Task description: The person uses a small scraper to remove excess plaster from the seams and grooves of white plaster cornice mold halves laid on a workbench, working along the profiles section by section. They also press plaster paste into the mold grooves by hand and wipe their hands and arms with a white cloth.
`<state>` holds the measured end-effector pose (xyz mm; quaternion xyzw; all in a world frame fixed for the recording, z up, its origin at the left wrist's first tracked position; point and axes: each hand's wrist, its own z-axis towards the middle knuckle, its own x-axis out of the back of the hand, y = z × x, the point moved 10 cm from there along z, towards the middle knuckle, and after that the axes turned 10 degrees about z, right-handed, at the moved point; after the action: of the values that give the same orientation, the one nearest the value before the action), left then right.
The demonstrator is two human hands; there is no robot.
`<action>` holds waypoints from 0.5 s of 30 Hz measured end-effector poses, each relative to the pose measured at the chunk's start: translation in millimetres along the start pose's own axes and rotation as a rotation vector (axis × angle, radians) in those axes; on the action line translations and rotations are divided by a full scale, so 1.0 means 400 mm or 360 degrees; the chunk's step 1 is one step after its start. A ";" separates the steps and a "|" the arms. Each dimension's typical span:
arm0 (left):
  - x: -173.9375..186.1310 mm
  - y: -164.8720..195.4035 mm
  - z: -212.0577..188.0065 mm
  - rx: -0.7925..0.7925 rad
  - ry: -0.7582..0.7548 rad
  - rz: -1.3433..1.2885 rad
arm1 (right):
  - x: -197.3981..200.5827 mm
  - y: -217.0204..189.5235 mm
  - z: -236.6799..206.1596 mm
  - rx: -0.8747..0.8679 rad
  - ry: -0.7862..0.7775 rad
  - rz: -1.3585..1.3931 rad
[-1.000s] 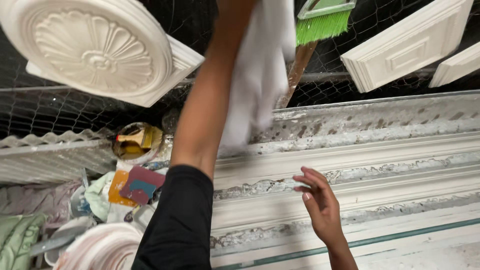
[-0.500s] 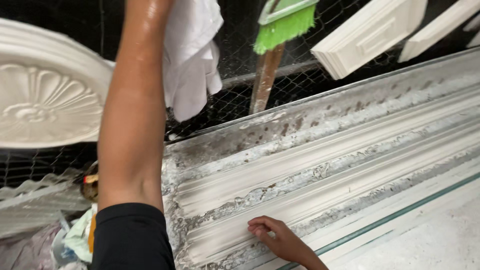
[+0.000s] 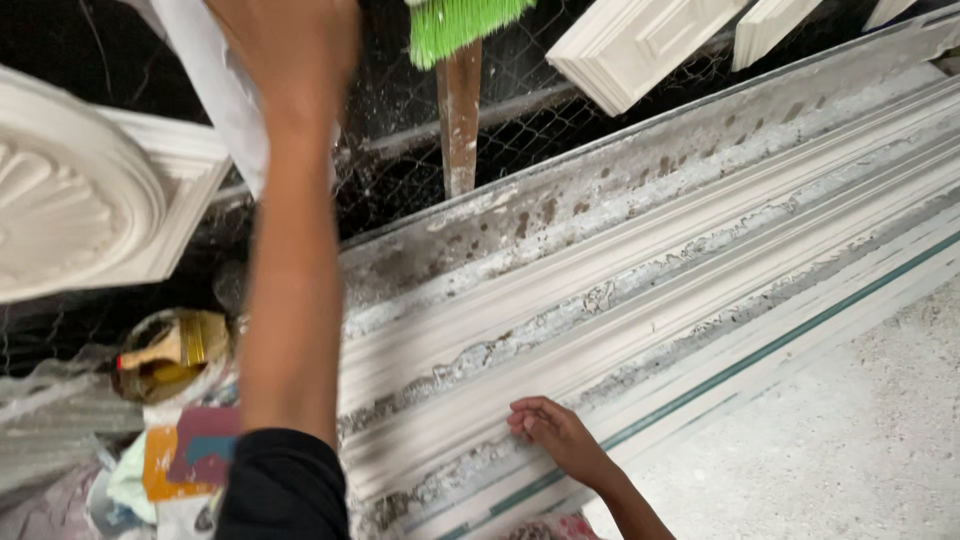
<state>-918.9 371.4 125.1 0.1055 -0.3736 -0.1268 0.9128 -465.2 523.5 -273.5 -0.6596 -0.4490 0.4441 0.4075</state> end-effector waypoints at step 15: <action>0.247 -0.042 -1.638 -0.0484 -0.1717 -0.0867 | -0.050 0.282 -0.237 -0.0691 -0.0226 0.0911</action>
<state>-388.9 389.0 -272.9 -0.0131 -0.7194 -0.4425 0.5352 -353.1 461.2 -348.9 -0.7972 -0.3571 0.4793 0.0850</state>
